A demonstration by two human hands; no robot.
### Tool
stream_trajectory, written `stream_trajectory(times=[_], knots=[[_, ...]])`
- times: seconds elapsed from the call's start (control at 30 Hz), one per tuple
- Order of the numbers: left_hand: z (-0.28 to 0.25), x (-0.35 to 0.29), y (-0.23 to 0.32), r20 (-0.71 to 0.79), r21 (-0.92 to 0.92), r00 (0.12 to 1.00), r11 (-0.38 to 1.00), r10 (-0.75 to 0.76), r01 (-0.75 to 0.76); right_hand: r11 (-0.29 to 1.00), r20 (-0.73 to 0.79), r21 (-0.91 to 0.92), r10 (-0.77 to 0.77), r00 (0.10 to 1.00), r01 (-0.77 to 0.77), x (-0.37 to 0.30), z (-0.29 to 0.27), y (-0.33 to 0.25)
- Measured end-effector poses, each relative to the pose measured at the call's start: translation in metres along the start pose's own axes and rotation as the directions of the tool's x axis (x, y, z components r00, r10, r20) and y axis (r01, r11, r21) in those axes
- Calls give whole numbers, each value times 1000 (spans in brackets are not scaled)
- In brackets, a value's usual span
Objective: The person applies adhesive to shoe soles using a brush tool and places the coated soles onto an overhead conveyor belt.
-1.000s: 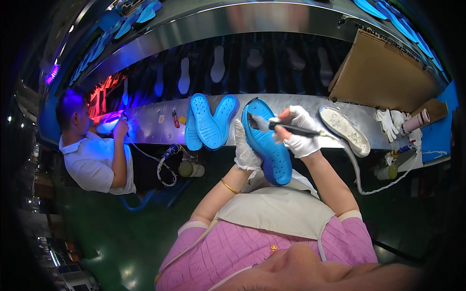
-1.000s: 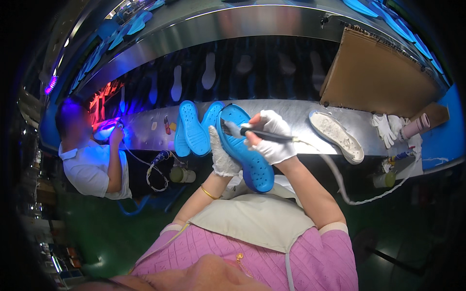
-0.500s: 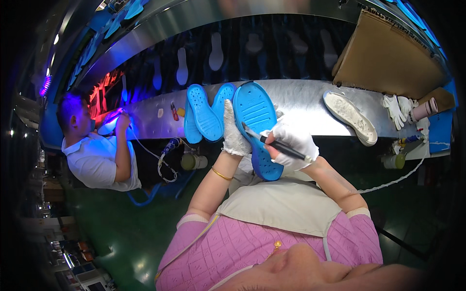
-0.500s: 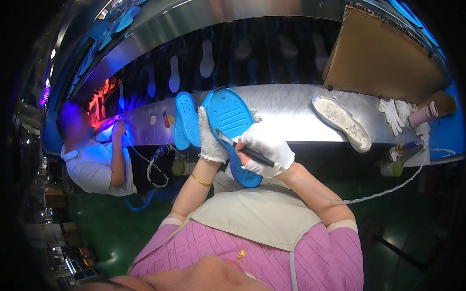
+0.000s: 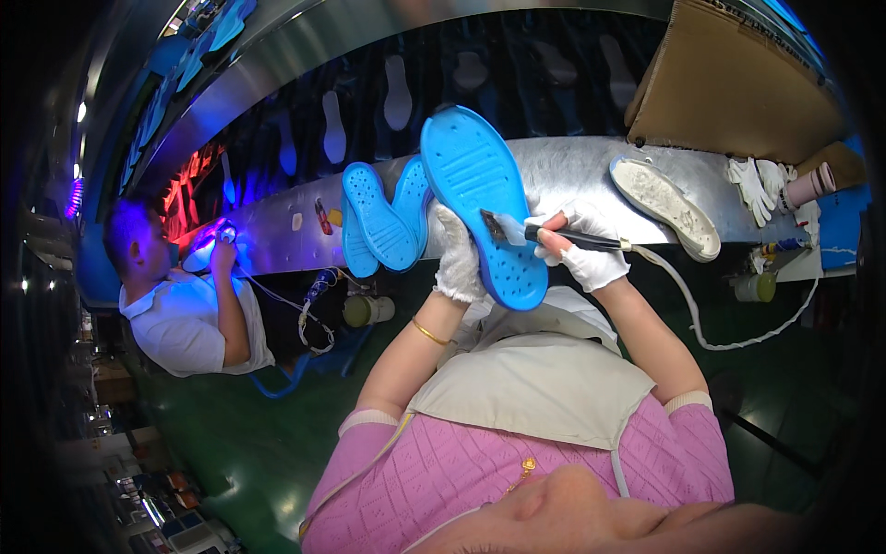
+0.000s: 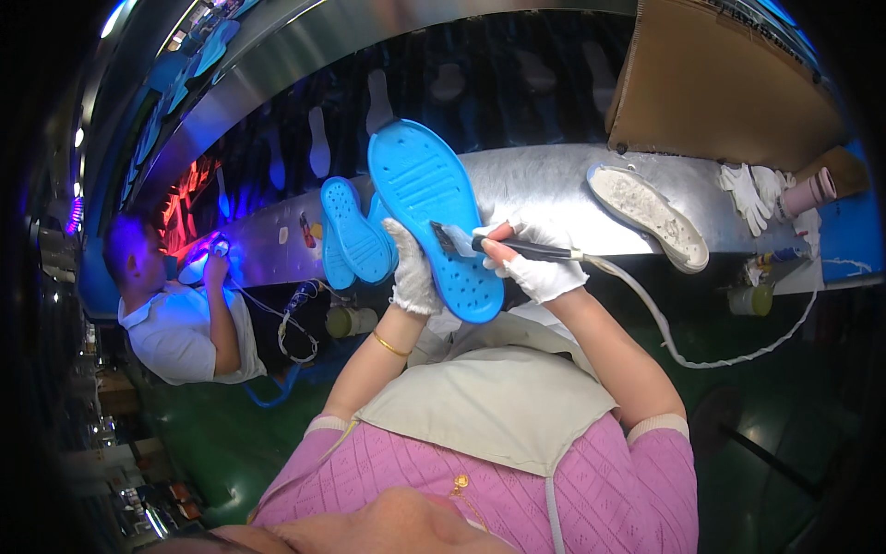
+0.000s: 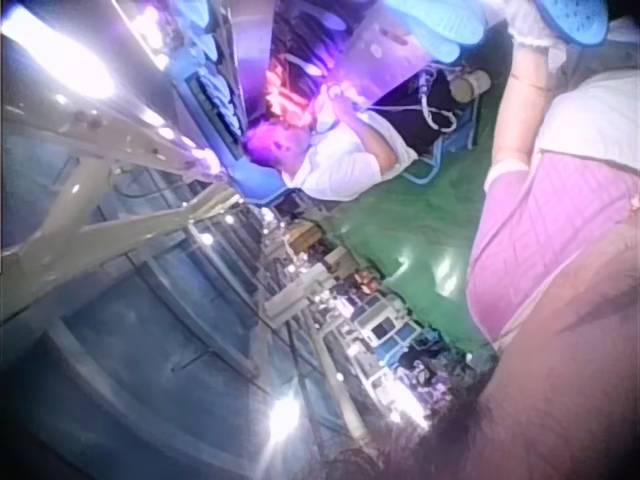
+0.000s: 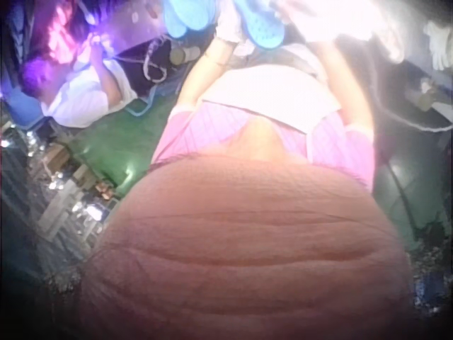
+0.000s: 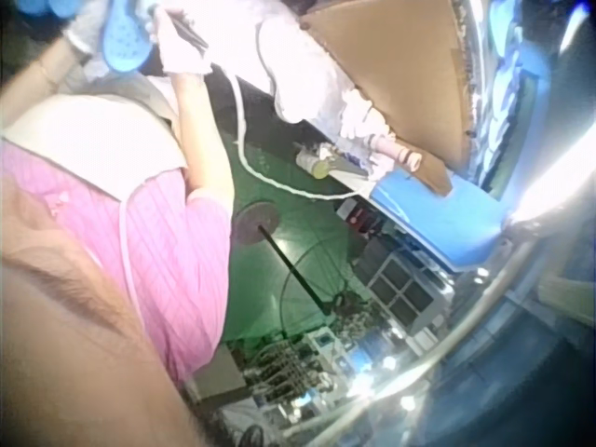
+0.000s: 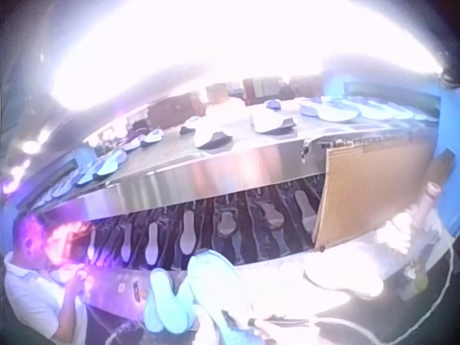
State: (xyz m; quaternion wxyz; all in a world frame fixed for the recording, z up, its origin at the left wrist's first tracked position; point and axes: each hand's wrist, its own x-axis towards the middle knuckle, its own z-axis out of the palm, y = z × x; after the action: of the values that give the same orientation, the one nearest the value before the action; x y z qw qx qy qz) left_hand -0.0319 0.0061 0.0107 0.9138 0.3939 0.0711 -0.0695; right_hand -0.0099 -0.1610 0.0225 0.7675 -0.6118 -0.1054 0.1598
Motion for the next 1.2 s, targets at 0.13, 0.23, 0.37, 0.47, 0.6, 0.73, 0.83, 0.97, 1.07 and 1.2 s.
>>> stream_trajectory(times=[0.13,0.23,0.37,0.47,0.6,0.73,0.83,0.97,1.07,1.2], knots=[[-21,29,0,275,-244,955,969,111,-42,851,206,-195,-450,869,487,2,10,-3],[-15,32,12,130,-328,972,934,193,-141,999,287,-32,-27,958,38,0,8,-22],[0,42,27,197,-401,922,886,333,-234,903,132,-127,-394,910,409,3,10,-10],[-1,48,36,275,-397,877,877,395,-270,993,287,5,-118,950,122,1,11,-19],[-1,51,45,395,-530,832,836,390,-140,968,137,244,-87,987,51,10,0,-16],[-14,53,53,446,-263,835,939,323,-223,912,215,-170,-336,917,374,16,1,-16],[-18,58,57,489,60,835,945,254,-322,884,310,-225,-334,890,410,23,-2,-15],[-24,64,65,500,238,849,917,168,-321,974,360,-56,225,906,-220,37,-10,-20],[-18,66,72,466,417,881,859,79,-297,984,474,26,143,869,-177,36,-19,-30],[-4,75,80,343,505,939,849,-36,-152,897,394,-221,-277,876,383,39,-8,-28]])
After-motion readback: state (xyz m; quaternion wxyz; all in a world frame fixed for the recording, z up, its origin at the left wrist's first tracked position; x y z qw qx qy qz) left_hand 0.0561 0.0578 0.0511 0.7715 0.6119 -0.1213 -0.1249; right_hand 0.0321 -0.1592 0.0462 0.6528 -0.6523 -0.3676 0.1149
